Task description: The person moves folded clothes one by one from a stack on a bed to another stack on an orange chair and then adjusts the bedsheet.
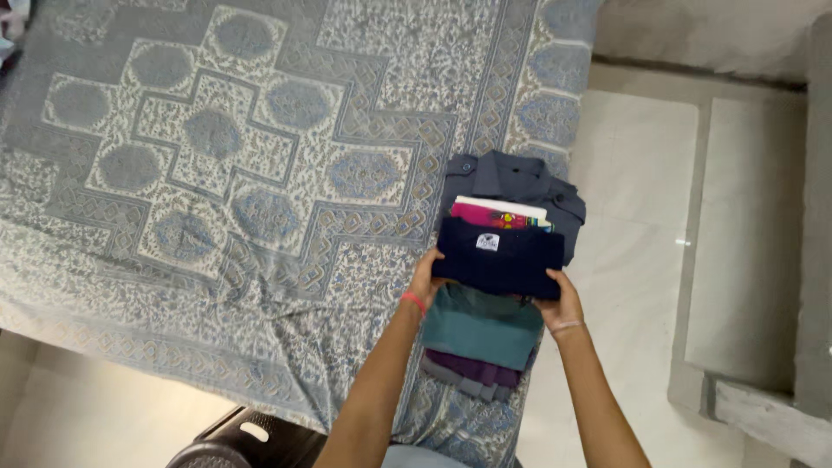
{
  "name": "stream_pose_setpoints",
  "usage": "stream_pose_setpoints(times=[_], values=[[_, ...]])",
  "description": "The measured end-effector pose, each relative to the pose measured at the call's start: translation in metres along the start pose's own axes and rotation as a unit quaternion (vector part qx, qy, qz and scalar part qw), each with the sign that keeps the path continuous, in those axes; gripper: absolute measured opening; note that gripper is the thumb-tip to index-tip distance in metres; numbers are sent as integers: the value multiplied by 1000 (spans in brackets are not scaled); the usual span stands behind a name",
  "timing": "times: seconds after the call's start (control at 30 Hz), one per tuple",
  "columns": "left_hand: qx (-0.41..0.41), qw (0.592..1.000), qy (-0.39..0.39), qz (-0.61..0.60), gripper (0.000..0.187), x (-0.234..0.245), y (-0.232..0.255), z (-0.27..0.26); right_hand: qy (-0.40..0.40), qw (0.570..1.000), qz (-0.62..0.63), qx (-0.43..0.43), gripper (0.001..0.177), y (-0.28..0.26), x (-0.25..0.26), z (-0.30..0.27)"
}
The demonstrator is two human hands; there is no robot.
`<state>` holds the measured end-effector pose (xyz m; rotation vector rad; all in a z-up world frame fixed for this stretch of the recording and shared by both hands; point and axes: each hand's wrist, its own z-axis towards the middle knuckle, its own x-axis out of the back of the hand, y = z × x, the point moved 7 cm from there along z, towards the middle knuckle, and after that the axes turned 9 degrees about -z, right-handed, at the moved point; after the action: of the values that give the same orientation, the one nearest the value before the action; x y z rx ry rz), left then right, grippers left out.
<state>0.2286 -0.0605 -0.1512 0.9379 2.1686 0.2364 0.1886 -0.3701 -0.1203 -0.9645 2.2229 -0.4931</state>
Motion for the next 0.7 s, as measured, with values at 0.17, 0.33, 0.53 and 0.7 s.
stream_pose_setpoints(times=[0.17,0.33,0.53,0.7], values=[[-20,994,-93,-54,53,-45,42,-65,-78,996,-3,40,30,-21,-33,-54],[-57,975,-190,-98,52,-46,78,-121,-111,992,-15,52,25,-32,-73,-108],[-73,976,-205,15,62,0,104,-196,-101,982,-144,63,42,-5,-122,-155],[-107,987,-120,6,58,79,114,-238,-128,959,-237,88,44,38,-166,-183]])
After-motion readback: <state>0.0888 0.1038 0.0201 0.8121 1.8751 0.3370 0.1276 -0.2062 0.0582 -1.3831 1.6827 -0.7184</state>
